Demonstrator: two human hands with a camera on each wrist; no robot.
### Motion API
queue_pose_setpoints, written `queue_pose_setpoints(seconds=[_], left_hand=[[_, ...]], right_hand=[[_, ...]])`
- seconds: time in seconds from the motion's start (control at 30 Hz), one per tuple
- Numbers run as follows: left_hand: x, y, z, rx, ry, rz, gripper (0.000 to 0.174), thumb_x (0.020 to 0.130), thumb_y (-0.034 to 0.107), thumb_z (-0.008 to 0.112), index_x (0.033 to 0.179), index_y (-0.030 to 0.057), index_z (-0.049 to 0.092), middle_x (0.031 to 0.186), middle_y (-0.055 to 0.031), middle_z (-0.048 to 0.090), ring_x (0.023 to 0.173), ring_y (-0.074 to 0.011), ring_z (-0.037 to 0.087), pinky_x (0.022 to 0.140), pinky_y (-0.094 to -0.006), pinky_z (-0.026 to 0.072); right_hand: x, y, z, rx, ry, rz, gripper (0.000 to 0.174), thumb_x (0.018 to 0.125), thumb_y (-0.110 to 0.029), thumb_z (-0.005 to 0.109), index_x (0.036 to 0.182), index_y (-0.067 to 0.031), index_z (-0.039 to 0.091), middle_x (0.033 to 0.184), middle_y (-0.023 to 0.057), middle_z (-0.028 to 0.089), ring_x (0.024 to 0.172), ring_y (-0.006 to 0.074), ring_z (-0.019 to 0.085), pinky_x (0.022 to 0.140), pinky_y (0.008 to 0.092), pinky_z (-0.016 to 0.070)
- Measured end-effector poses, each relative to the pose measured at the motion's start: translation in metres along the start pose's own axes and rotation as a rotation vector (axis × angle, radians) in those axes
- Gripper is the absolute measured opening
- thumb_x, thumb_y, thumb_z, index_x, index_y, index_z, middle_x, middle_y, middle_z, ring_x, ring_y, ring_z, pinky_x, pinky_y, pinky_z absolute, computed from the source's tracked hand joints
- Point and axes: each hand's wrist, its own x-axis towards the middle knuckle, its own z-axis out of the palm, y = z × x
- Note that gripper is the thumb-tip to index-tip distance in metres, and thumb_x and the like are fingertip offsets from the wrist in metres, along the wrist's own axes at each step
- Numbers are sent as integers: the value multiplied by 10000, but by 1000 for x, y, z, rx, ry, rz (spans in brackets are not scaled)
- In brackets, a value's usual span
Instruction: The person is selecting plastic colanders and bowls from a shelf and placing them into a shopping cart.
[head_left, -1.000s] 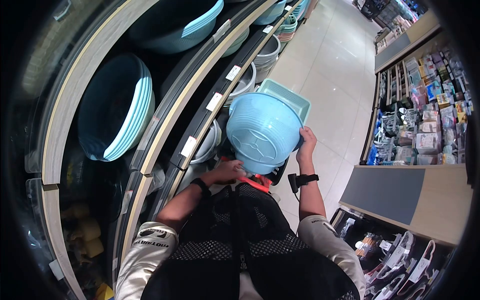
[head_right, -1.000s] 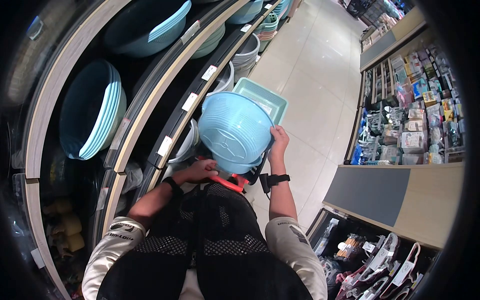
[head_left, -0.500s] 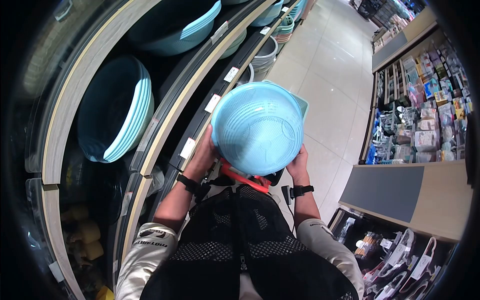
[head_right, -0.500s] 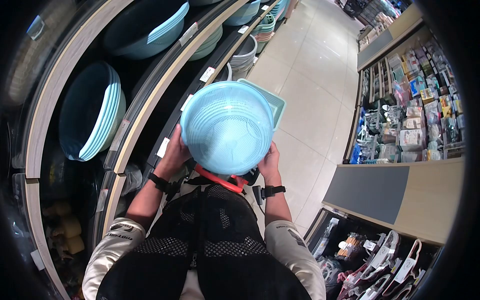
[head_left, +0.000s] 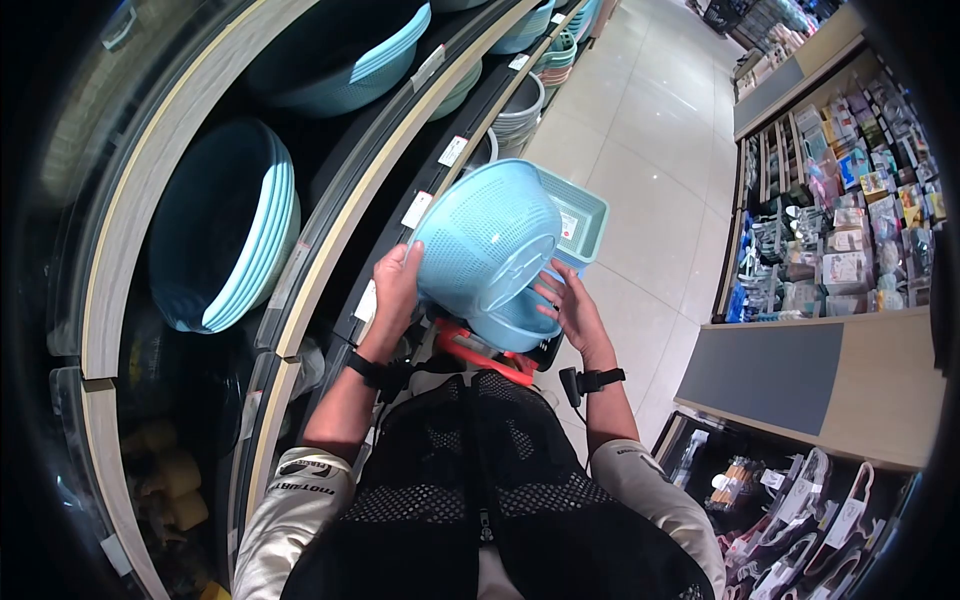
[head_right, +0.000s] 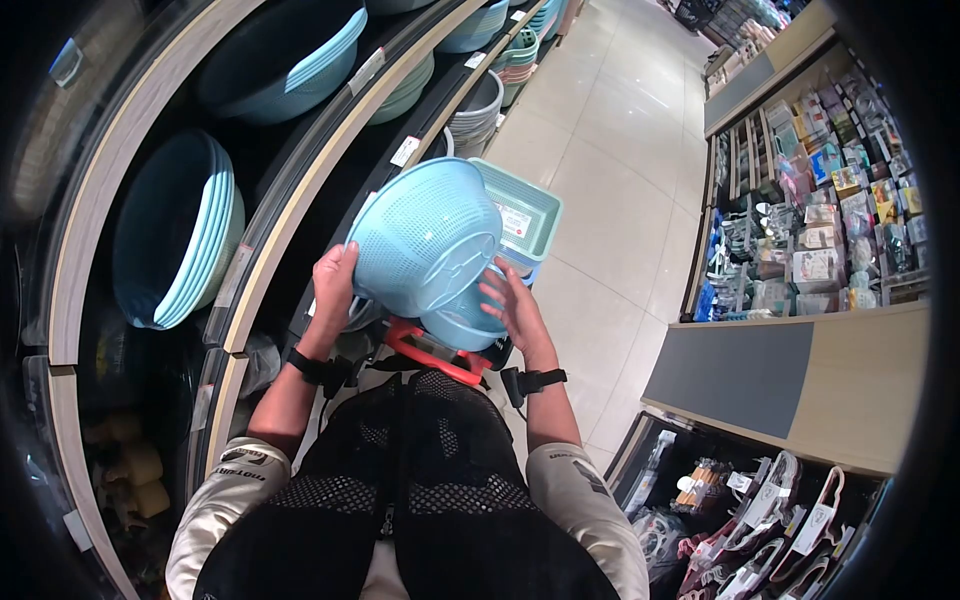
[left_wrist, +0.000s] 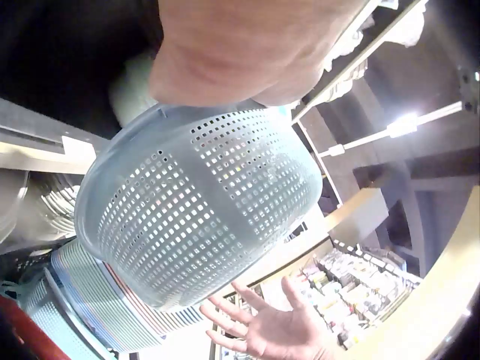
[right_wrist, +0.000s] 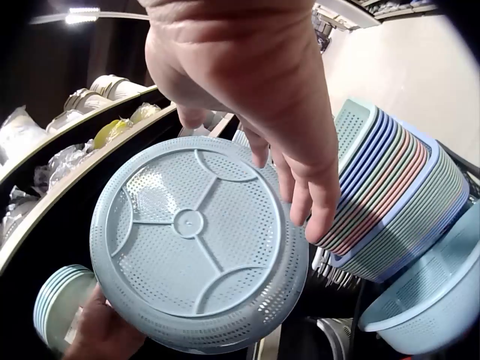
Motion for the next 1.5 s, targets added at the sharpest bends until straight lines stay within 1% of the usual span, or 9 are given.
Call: queue_pose_setpoints(seconds=[0.13, 0.2, 0.3, 0.73, 0.93, 1.03, 1.1, 1.2, 1.5], left_hand=[[-25, 35, 26, 270, -11, 20, 270, 968, 264, 704, 905, 2, 685, 856, -50, 705, 772, -141, 643, 691, -320, 510], [-34, 36, 31, 655, -259, 627, 222, 838, 190, 806, 875, 23, 664, 793, -65, 641, 755, -258, 629, 732, -390, 509], [-39, 38, 34, 697, -504, 774, 246, 709, 116, 837, 845, 47, 644, 826, -74, 583, 836, -315, 597, 812, -417, 495], [-50, 25, 24, 916, -557, 925, 199, 737, 68, 649, 935, 62, 664, 909, -44, 559, 945, -246, 572, 945, -421, 455], [-51, 32, 18, 990, -548, 924, 223, 726, 64, 681, 949, 64, 677, 1036, -70, 585, 1051, -252, 583, 1042, -427, 427], [-48, 49, 22, 1002, -184, 881, 455, 751, 63, 729, 1197, 50, 640, 1306, -126, 544, 1262, -300, 538, 1152, -448, 360], [-35, 58, 25, 565, 177, 408, 747, 809, 98, 762, 1479, 46, 434, 1517, -192, 399, 1422, -348, 417, 1200, -459, 318], [-11, 38, 5, -59, 25, -100, 752, 1013, 305, 607, 1605, 56, 214, 1607, -234, 295, 1455, -331, 372, 1154, -465, 384], [-9, 32, -6, -170, -188, -197, 825, 1024, 643, 377, 1617, 95, 207, 1627, -205, 284, 1478, -332, 336, 1156, -513, 345]], right_hand=[[1, -8, 11, 303, -18, 4, 806, 1025, -646, 394, 1558, -44, 335, 1538, 185, 433, 1359, 312, 491, 1037, 493, 475], [-3, -17, 15, 409, -50, 18, 751, 1035, -611, 402, 1492, -15, 411, 1470, 186, 503, 1308, 311, 537, 1045, 492, 487], [5, -19, 13, 507, -48, -20, 714, 1042, -586, 404, 1447, -2, 468, 1425, 177, 554, 1279, 305, 568, 1065, 483, 490], [-2, -45, 2, 539, 23, -98, 652, 1041, -514, 484, 1437, 3, 479, 1365, 164, 598, 1217, 293, 606, 1056, 428, 496], [8, -28, -11, 147, 150, -101, 563, 945, -254, 609, 1418, 19, 472, 1363, 181, 583, 1218, 319, 599, 1081, 427, 469], [11, -19, -15, 268, 170, -151, 585, 880, -185, 569, 1411, 39, 466, 1348, 190, 591, 1200, 332, 606, 1070, 435, 479], [8, -14, -16, 453, 194, -119, 592, 868, -212, 559, 1390, 57, 480, 1325, 196, 605, 1183, 348, 611, 1052, 447, 490], [-2, -13, -10, 499, 133, -85, 609, 857, -254, 556, 1373, 62, 495, 1294, 205, 622, 1175, 359, 616, 1049, 454, 493], [-27, -16, 24, 405, 100, 223, 539, 812, -299, 623, 1227, 44, 634, 1048, 208, 727, 878, 298, 700, 828, 376, 554]])
